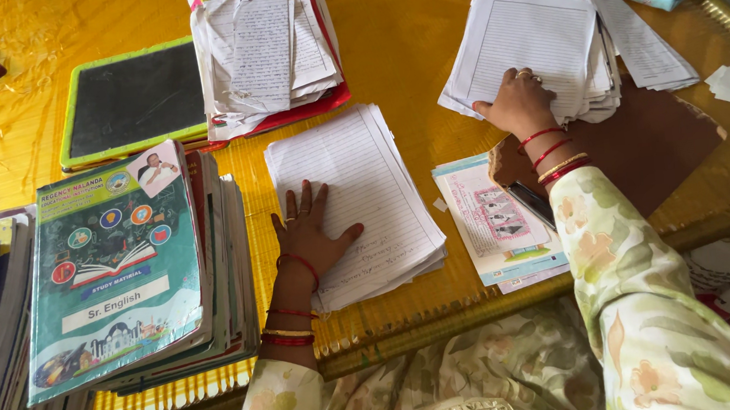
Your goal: The person sits on the floor and organizes a large pile of loose papers and documents on a low table. They pick up sheets, flip through them, and place them into a neat stack, occasionally moving other items like books and a tablet aside.
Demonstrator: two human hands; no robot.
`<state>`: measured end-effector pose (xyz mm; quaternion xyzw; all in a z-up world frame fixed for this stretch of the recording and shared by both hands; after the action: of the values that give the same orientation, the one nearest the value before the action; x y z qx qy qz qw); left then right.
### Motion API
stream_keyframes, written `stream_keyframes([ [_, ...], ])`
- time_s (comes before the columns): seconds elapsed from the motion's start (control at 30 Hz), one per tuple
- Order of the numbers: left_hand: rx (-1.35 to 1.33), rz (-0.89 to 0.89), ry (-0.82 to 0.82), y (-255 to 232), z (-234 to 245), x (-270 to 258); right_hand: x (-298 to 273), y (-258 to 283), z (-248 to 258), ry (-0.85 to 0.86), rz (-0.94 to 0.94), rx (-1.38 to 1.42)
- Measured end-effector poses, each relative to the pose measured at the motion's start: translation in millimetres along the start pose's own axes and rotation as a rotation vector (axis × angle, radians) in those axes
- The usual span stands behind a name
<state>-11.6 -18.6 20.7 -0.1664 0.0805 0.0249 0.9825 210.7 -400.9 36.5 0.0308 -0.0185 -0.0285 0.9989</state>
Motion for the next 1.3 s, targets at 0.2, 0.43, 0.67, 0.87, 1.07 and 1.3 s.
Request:
stream_keyframes([
  [0.2,-0.012,-0.003,0.008,1,-1,1,29,-34,-28,-0.259,0.145,-0.059],
  [0.43,-0.002,-0.013,-0.003,1,-2,1,41,-56,-41,-0.426,0.242,-0.171],
  [0.67,-0.074,-0.031,-0.024,1,3,0,-6,-17,29,-0.606,0.324,-0.011],
  [0.87,-0.170,-0.049,-0.094,19,-20,17,-88,80,42,-0.523,0.594,0.004],
  [1.07,-0.680,-0.084,-0.298,66,-72,71,-198,169,35,-0.290,1.019,-0.108],
  [1.3,-1.758,-0.177,-0.250,79,-47,61,-260,200,57,-0.259,1.256,-0.247],
])
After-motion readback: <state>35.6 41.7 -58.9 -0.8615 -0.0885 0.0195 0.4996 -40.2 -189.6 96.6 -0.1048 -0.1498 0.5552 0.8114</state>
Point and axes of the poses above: each hand's wrist, its own x-axis towards the middle knuckle, its own z-axis out of the back of the hand, y = z × x, the point moved 3 cm from there along x, towards the middle knuckle, and after that the axes turned 3 degrees about y, right-handed, at the moved point
